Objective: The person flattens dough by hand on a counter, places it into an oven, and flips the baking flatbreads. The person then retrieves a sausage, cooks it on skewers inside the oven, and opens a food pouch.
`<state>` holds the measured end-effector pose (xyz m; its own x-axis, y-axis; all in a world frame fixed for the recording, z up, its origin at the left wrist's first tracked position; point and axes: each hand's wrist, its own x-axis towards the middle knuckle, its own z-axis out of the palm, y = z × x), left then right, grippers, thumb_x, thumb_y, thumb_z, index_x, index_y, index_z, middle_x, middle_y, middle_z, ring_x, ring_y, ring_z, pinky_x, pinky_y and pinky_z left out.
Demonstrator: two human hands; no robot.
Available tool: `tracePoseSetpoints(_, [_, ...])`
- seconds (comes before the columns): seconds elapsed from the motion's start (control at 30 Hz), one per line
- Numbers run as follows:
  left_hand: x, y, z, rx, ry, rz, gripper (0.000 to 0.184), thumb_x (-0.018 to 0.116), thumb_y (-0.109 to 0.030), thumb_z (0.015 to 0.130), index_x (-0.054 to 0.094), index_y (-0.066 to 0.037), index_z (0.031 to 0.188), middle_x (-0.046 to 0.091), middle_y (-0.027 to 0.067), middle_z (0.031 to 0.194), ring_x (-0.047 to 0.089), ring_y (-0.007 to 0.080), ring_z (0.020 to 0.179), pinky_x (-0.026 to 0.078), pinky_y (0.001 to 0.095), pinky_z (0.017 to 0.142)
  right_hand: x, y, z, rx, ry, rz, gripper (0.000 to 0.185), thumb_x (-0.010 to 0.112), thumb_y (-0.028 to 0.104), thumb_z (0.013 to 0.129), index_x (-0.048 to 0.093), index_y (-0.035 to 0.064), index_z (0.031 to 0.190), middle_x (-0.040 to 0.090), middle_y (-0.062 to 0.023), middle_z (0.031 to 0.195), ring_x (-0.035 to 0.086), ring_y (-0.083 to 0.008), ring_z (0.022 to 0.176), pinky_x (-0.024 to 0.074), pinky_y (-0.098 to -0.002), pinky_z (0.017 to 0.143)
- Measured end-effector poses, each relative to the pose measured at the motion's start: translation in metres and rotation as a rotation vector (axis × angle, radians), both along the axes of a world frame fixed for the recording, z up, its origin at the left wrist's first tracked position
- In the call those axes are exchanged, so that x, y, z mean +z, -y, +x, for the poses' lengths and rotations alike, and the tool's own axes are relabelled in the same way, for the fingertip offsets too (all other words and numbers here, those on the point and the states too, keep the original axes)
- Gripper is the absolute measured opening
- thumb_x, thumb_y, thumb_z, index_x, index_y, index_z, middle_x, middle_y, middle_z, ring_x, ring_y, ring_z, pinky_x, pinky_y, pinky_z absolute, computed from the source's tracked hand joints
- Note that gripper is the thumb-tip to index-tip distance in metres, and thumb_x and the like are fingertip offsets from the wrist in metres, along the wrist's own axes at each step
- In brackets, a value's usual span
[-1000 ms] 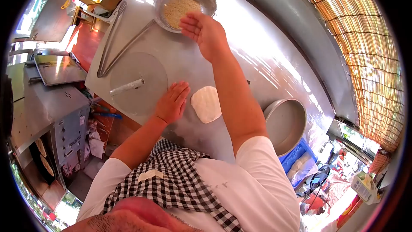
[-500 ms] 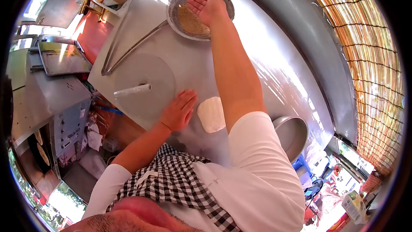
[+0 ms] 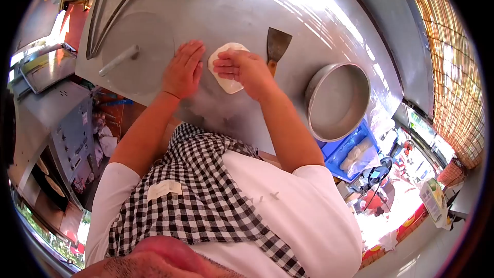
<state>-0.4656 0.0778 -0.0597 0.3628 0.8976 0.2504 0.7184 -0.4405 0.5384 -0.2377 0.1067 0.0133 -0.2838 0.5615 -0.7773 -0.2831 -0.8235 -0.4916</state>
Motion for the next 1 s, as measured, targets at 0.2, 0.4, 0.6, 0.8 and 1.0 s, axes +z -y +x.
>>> tracePoseSetpoints(0.2, [0.002, 0.002, 0.005, -0.006, -0.015, 0.019, 0.04, 0.062, -0.007, 0.091, 0.059, -0.003, 0.13, 0.058, 0.011, 0.14, 0.054, 0.0306, 0.133, 0.042, 0.0457, 0.114, -0.014, 0.005, 0.016, -0.134, 0.063, -0.023, 0.039, 0.048, 0.022, 0.105, 0.059, -0.0105, 0.125, 0.069, -0.0216, 0.116, 0.07, -0.0294, 0.105, 0.0573, -0.0394, 0.095])
tracePoseSetpoints(0.4, [-0.001, 0.003, 0.006, 0.003, -0.022, 0.042, 0.038, 0.062, -0.01, 0.092, 0.059, -0.004, 0.129, 0.057, 0.0089, 0.139, 0.055, 0.028, 0.132, 0.042, 0.0462, 0.115, 0.008, 0.01, 0.033, -0.319, -0.012, 0.102, 0.041, 0.046, 0.02, 0.106, 0.051, -0.0124, 0.131, 0.064, -0.0242, 0.124, 0.066, -0.0315, 0.114, 0.0561, -0.0416, 0.1])
tracePoseSetpoints(0.6, [0.005, 0.007, 0.005, 0.009, -0.012, 0.023, 0.038, 0.062, -0.01, 0.092, 0.059, -0.004, 0.129, 0.058, 0.0094, 0.138, 0.055, 0.0293, 0.131, 0.042, 0.0462, 0.115, -0.026, 0.016, 0.016, -0.368, -0.061, 0.041, 0.046, 0.045, 0.028, 0.108, 0.051, -0.0111, 0.132, 0.064, -0.0239, 0.126, 0.065, -0.0344, 0.116, 0.0541, -0.0444, 0.104])
tracePoseSetpoints(0.8, [0.017, 0.01, 0.034, 0.004, 0.044, 0.015, 0.041, 0.063, -0.012, 0.092, 0.058, -0.002, 0.131, 0.057, 0.0127, 0.14, 0.052, 0.0316, 0.134, 0.04, 0.0477, 0.116, 0.03, 0.027, 0.049, -0.273, -0.158, 0.161, 0.045, 0.046, 0.032, 0.108, 0.058, -0.008, 0.126, 0.068, -0.0206, 0.116, 0.068, -0.0328, 0.109, 0.055, -0.0442, 0.1])
tracePoseSetpoints(1.0, [0.02, 0.038, 0.096, -0.21, -0.191, 0.0, 0.071, 0.069, -0.035, 0.089, 0.046, -0.001, 0.147, 0.044, 0.0141, 0.156, 0.037, 0.0288, 0.148, 0.027, 0.0461, 0.123, 0.025, 0.049, 0.081, -0.35, -0.03, 0.127, 0.043, 0.046, 0.032, 0.108, 0.06, -0.0059, 0.123, 0.07, -0.0178, 0.109, 0.07, -0.0303, 0.101, 0.0559, -0.0425, 0.095])
